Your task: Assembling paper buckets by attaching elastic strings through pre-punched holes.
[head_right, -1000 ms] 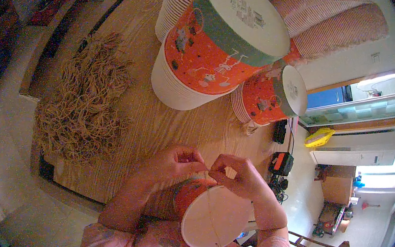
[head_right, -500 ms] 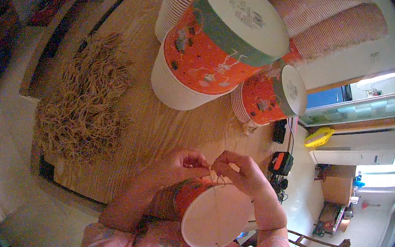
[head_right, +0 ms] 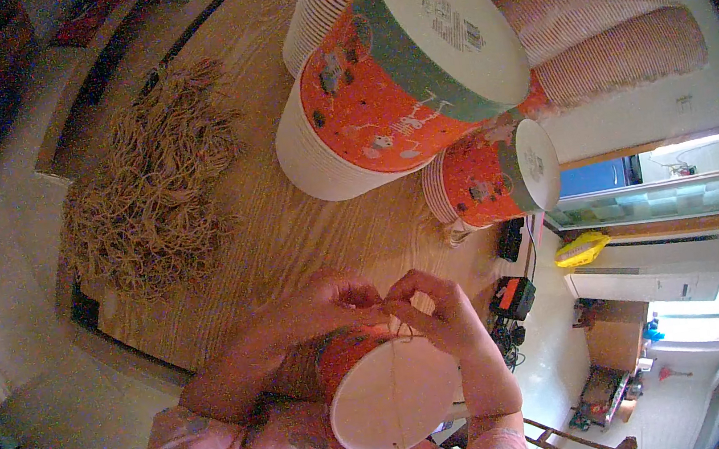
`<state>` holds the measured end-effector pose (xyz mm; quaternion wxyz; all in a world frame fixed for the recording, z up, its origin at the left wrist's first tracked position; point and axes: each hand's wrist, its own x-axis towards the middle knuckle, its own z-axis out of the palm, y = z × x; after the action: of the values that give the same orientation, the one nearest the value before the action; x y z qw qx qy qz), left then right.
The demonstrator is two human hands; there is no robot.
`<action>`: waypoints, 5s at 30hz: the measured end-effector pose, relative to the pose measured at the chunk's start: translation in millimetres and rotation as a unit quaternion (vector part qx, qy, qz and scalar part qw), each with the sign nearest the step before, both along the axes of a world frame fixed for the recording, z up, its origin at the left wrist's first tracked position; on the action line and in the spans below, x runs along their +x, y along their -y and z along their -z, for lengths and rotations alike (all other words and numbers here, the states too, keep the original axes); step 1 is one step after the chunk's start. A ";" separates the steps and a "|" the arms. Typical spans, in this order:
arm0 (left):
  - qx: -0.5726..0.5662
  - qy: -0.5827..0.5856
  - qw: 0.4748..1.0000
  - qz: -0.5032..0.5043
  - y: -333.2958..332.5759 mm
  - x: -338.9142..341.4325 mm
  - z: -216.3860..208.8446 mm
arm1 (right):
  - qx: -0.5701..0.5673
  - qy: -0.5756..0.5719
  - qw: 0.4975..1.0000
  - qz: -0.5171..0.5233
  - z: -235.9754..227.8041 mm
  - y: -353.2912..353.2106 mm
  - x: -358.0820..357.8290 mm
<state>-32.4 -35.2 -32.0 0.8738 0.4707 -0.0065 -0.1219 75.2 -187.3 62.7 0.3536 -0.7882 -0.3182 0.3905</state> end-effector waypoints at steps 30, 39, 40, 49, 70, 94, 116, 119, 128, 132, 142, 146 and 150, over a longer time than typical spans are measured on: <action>-0.109 0.072 0.991 -0.025 6.2 2.1 13.6 | 0.141 -0.245 0.953 0.112 39.6 44.0 -7.6; 0.026 -0.027 0.993 -0.109 24.5 7.3 21.4 | 0.266 -0.225 0.937 -0.040 51.9 45.4 -2.3; 0.028 -0.028 0.993 -0.107 23.2 7.3 20.5 | 0.256 -0.220 0.941 -0.020 50.2 43.8 -3.9; -0.035 -0.051 0.994 -0.093 21.2 8.7 18.0 | 0.226 -0.083 0.967 0.086 58.3 29.1 -15.9; 0.167 -0.002 0.977 -0.130 24.1 4.1 12.8 | 0.233 0.095 0.966 0.064 63.5 27.8 -8.2; 0.142 0.043 0.984 -0.099 22.2 2.9 8.6 | 0.313 0.014 0.949 -0.011 44.7 38.4 1.9; 0.166 0.067 0.977 -0.112 16.6 3.7 10.3 | 0.241 -0.003 0.970 -0.010 42.7 30.0 5.5; 0.175 0.072 0.976 -0.112 16.3 4.1 6.5 | 0.238 0.002 0.971 -0.016 41.2 28.6 5.8; 0.134 0.024 0.984 -0.113 18.0 2.4 0.0 | 0.267 0.011 0.963 -0.014 43.1 32.9 6.9; 0.148 0.011 0.983 -0.109 19.8 1.2 3.9 | 0.254 0.008 0.965 -0.061 47.6 34.2 11.2; 0.157 0.038 0.983 -0.092 15.6 2.5 2.0 | 0.307 -0.031 0.946 -0.103 41.2 29.3 17.1; 0.185 0.055 0.978 -0.077 14.2 1.7 4.3 | 0.267 -0.048 0.961 -0.048 39.2 30.5 12.6; 0.201 0.051 0.976 -0.067 12.6 1.9 1.4 | 0.272 -0.031 0.960 -0.050 44.2 29.4 13.9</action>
<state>-30.5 -47.8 -33.4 0.7662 0.6415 0.0049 -0.0378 89.0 -216.7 18.5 0.5447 -0.6327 -0.4400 0.3306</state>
